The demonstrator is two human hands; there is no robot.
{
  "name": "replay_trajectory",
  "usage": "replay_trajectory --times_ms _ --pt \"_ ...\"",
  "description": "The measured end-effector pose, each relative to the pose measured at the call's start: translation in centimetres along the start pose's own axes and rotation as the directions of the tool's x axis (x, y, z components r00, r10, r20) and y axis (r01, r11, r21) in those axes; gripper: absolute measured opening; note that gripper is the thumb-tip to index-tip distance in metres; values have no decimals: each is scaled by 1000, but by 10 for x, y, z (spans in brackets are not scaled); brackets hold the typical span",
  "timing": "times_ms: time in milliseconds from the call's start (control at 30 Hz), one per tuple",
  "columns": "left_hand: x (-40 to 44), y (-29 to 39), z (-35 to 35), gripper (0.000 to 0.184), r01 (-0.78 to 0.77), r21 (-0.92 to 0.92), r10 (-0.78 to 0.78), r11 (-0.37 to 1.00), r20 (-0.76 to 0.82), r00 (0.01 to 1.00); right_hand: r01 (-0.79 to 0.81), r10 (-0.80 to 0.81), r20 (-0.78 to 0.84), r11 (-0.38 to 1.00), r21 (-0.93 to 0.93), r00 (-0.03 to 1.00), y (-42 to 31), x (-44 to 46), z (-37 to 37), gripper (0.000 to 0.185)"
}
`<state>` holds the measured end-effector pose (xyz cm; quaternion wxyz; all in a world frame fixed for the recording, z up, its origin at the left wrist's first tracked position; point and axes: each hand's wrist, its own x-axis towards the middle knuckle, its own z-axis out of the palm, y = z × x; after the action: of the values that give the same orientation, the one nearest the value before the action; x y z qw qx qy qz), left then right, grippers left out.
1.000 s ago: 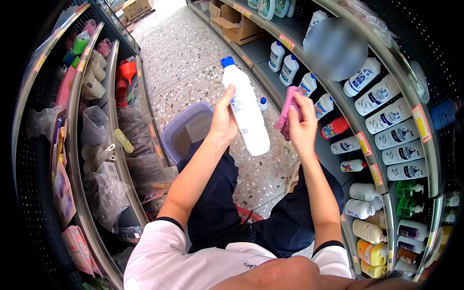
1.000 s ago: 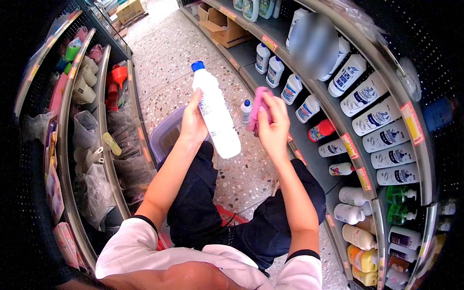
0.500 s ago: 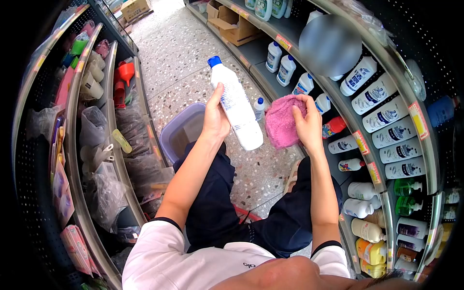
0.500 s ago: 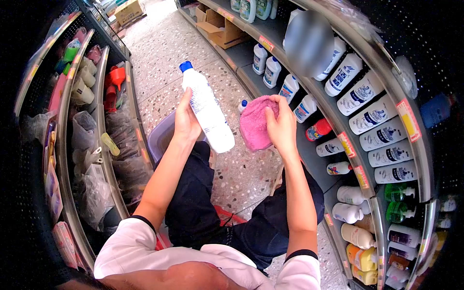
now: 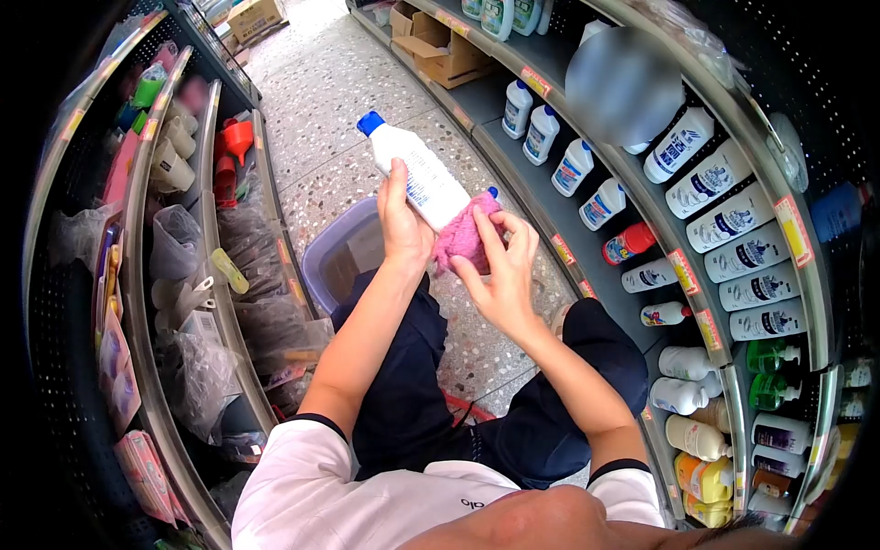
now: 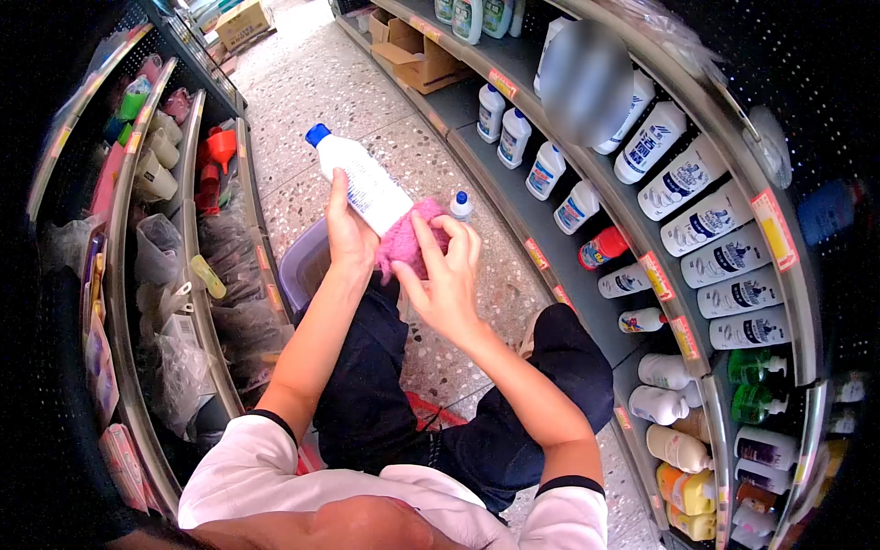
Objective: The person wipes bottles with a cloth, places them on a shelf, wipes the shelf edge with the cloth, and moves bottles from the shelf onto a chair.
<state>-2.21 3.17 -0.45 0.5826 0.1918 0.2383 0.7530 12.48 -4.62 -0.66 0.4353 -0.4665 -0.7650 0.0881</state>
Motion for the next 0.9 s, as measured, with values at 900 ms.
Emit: replay_trajectory --times_ms 900 --pt "-13 -2 13 68 49 -38 -19 998 571 821 -575 453 759 -497 650 467 22 8 10 65"
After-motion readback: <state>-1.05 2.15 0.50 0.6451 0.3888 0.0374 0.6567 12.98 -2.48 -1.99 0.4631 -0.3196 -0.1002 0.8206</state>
